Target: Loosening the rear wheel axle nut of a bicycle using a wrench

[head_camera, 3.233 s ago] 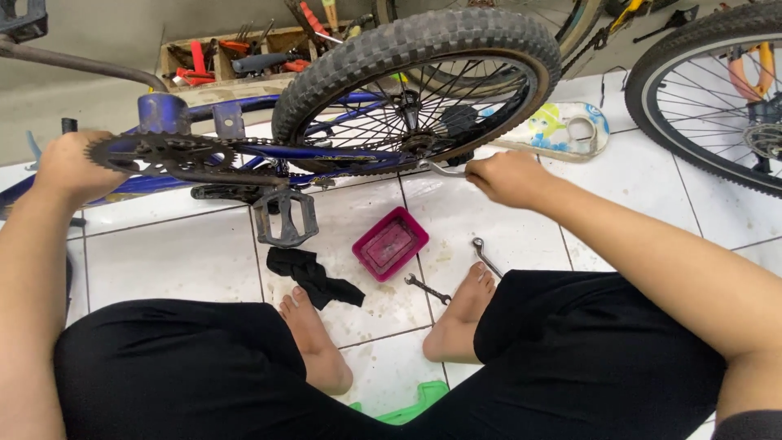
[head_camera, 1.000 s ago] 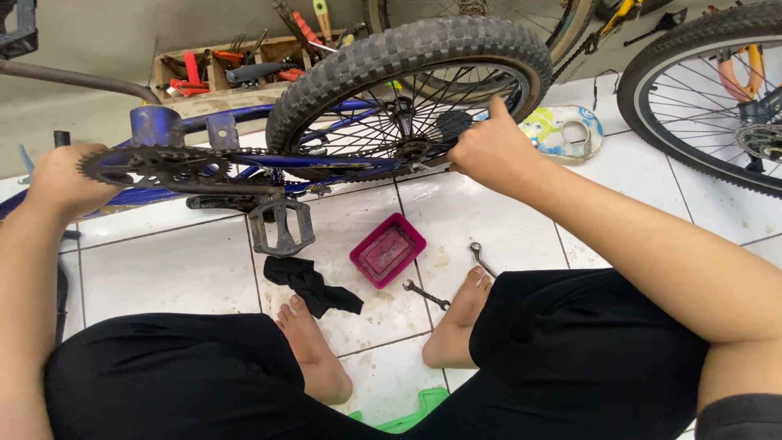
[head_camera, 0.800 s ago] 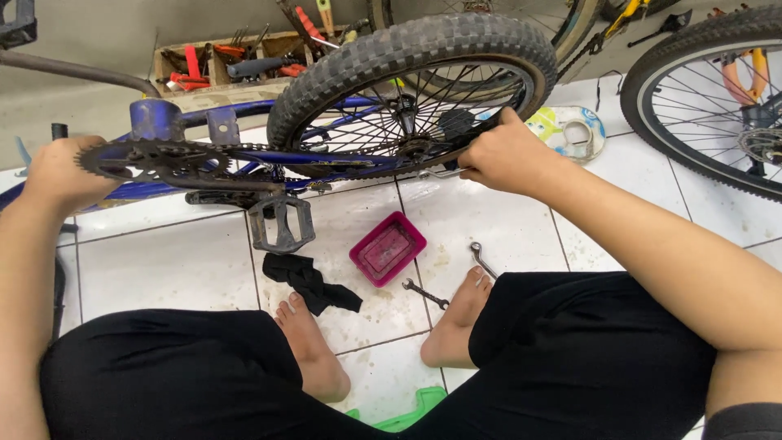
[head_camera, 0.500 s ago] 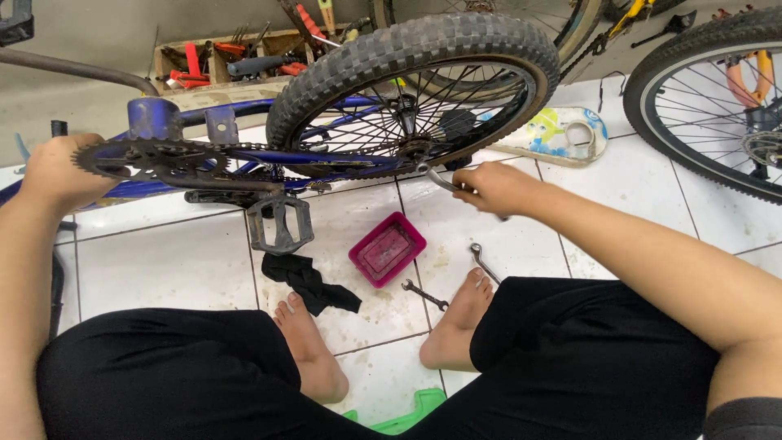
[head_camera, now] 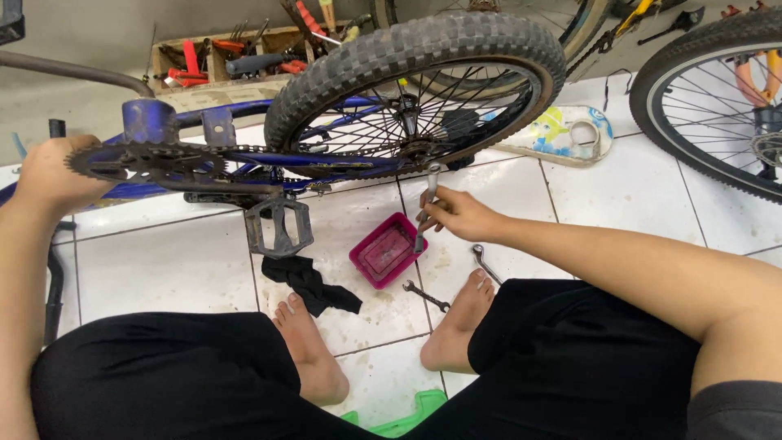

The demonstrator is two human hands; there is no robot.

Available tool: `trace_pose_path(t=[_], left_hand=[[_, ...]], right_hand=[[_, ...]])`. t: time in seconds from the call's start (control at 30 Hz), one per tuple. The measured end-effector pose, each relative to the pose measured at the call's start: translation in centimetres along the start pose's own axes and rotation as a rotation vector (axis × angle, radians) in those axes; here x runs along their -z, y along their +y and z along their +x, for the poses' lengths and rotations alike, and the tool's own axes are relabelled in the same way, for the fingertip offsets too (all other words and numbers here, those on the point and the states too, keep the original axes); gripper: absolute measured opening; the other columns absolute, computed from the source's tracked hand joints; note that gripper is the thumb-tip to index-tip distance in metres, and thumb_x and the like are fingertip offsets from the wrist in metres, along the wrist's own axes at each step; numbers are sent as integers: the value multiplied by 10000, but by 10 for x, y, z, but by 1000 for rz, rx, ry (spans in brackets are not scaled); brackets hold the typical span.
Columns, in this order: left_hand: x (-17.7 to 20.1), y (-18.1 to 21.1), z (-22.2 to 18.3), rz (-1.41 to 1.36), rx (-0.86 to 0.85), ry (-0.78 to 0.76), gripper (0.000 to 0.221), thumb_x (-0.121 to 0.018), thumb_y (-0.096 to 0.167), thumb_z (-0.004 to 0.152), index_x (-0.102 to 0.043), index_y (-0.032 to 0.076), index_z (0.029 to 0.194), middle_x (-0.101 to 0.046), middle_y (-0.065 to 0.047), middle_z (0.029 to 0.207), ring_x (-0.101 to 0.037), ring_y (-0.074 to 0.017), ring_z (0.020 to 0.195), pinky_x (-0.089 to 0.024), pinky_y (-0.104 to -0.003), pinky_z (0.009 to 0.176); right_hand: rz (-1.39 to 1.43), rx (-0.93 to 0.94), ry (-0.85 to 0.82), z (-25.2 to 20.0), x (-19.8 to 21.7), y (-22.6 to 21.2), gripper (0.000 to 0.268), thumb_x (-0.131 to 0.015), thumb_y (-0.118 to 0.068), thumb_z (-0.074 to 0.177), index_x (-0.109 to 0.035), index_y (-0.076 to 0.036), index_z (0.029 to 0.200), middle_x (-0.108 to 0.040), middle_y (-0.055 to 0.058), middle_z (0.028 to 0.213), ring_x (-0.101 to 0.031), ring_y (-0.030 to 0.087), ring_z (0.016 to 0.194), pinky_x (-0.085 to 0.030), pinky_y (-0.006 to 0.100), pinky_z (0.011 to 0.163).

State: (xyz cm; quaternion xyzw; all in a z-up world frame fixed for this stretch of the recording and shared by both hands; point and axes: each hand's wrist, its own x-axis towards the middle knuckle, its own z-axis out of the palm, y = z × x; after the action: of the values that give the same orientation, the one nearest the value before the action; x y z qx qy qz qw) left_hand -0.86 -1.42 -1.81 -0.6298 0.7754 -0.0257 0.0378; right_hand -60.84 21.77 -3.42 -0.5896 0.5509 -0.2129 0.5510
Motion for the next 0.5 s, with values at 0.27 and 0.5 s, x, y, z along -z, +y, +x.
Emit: trace_pose_path(t=[0.27, 0.5], left_hand=[[1, 6, 1, 24, 45, -15, 283, -813, 320, 892, -808, 51, 978, -781, -96, 770, -730, -239, 660, -568, -349, 594], [0, 3, 1, -7, 32, -8, 251, -806, 289, 916, -786, 38, 912, -747, -100, 718, -685, -230, 596, -526, -335, 541]], right_hand=[[170, -171, -43, 18, -28, -2, 257, -360, -220, 1086, -503, -84, 1251, -702, 159, 1193, -770, 252, 1106, -623, 362, 901], [158, -188, -17, 34, -20, 17, 268, -329, -222, 1095, -519, -107, 1244, -688, 130, 1205, -758, 256, 1101, -629, 398, 907]])
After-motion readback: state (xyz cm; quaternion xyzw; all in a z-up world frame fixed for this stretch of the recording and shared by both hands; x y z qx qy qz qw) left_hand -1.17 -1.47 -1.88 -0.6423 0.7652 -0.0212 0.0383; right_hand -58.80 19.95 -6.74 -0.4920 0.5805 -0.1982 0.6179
